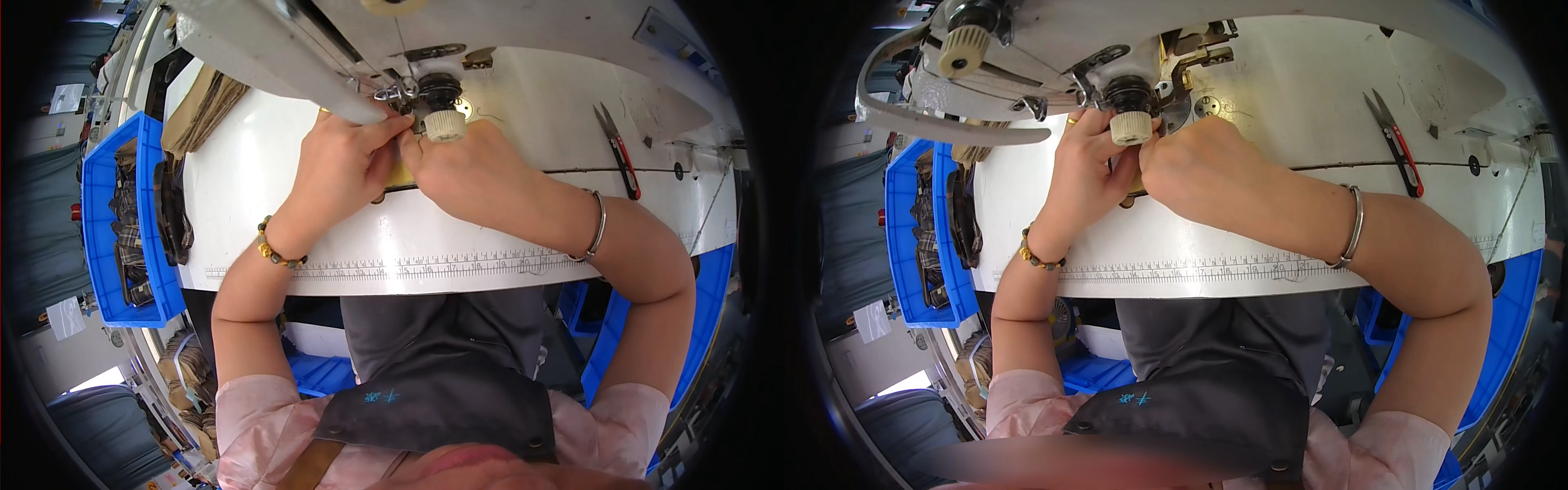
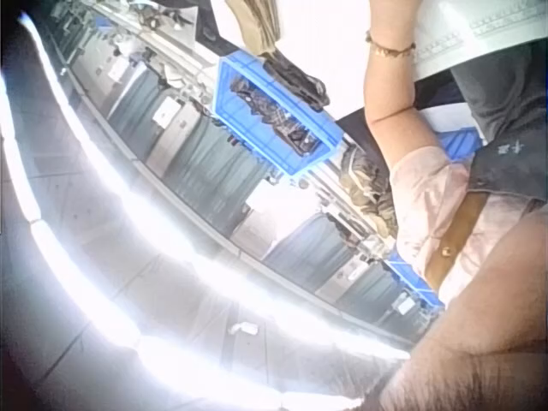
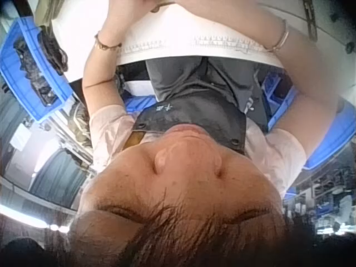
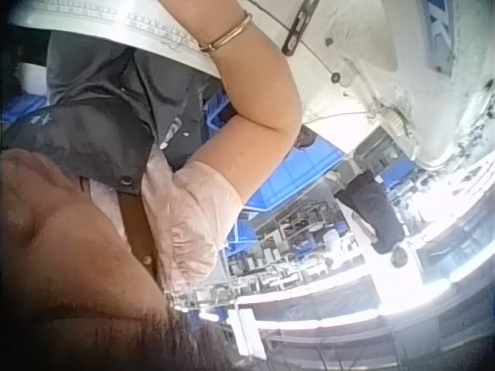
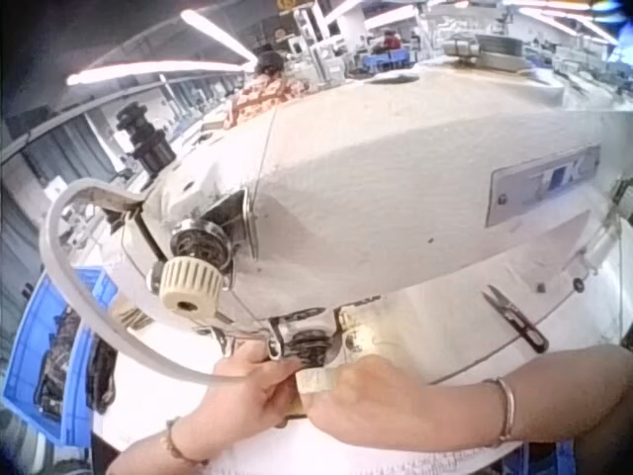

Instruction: Sewing together fabric and leather component pieces using an industrial sewing machine.

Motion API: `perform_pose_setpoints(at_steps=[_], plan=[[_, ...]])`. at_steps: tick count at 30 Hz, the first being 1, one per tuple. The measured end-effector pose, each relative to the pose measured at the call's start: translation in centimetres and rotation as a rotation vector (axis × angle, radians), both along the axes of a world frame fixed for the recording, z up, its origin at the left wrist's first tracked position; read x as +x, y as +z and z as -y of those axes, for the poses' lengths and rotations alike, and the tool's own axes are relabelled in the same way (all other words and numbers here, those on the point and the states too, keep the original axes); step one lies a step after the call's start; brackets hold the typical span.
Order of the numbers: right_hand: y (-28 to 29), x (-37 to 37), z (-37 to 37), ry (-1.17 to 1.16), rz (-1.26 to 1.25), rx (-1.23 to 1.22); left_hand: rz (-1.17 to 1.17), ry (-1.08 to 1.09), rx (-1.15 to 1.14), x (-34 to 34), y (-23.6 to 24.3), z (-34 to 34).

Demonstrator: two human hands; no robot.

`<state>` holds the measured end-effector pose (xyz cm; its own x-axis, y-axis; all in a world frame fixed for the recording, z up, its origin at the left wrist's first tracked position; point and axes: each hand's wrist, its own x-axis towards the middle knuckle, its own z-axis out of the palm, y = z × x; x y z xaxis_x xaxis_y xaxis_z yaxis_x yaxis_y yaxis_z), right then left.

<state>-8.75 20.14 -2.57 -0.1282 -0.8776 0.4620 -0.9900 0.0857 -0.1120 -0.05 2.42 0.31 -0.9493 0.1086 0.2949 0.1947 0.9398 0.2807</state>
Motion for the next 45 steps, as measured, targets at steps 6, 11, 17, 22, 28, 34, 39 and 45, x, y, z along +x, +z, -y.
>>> perform_pose_setpoints(at_steps=[6,11,17,22,28,34,39,45], plan=[[0.4,0.2,-0.1,-0.006,-0.052,0.034,-0.040,0.029,-0.039,0.2,-0.2,-0.3],[0.3,0.6,-0.2,-0.034,-0.068,0.058,-0.055,0.066,-0.073,0.3,-0.4,-0.9],[0.7,0.9,-0.6,-0.028,-0.095,0.100,-0.094,0.057,-0.097,0.4,-0.3,-1.3],[0.7,1.0,-0.7,-0.039,-0.065,0.079,-0.102,0.051,-0.065,0.7,-0.2,-1.5],[0.5,1.1,-0.9,-0.060,-0.097,0.057,-0.111,0.039,0.051,1.1,0.0,-1.2],[0.8,0.9,-0.9,-0.044,-0.115,0.052,-0.053,0.010,0.015,1.5,0.1,-0.1],[0.7,0.3,-0.7,-0.110,-0.107,0.016,-0.093,-0.099,-0.120,1.1,-0.2,1.3],[0.5,-0.1,-0.9,-0.080,-0.028,-0.001,-0.313,-0.128,-0.282,0.1,-0.1,2.0]])
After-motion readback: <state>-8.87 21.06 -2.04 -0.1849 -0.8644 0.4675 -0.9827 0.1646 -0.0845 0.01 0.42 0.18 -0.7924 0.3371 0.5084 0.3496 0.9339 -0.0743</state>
